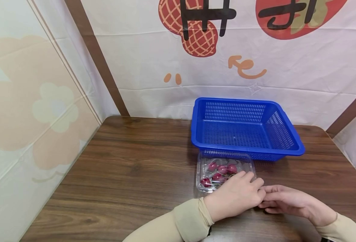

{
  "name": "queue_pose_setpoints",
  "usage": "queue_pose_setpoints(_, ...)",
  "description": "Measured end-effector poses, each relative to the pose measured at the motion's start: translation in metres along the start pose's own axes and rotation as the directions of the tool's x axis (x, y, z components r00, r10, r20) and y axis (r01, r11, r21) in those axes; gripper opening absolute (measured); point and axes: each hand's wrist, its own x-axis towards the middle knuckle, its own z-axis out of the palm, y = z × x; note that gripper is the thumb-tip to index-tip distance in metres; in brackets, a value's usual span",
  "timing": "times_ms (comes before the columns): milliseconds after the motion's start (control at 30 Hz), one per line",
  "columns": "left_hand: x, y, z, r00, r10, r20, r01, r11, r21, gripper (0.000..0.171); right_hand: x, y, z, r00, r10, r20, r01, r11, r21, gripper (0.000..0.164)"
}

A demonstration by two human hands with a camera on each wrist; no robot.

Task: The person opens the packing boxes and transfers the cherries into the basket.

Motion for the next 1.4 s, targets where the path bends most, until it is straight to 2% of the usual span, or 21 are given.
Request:
queue_pose_setpoints(200,0.003,0.003,-0.005,0.998,-0.012,0.064,0.013,1.000,-0.023,0.018,0.001,0.002,0.001,0.999,-0.028,0.018,0.027,0.999,0.038,0.034)
queue_pose_setpoints(467,0.004,0.006,-0.008,0.989,-0.037,0.140,0.045,0.998,-0.049,0.017,0.002,0.005,0.004,0.999,-0.054,0.008,0.054,0.998,0.020,0.036)
queue_pose_setpoints(1033,0.006,0.005,-0.008,0.989,-0.041,0.140,0.050,0.997,-0.060,0.017,0.000,0.006,0.008,0.998,-0.066,-0.014,0.066,0.998,-0.013,0.034)
queue_pose_setpoints(1400,0.009,0.013,-0.008,0.992,-0.033,0.123,0.035,0.999,-0.012,0.019,0.001,0.004,0.005,0.999,-0.047,-0.019,0.046,0.999,-0.020,0.033)
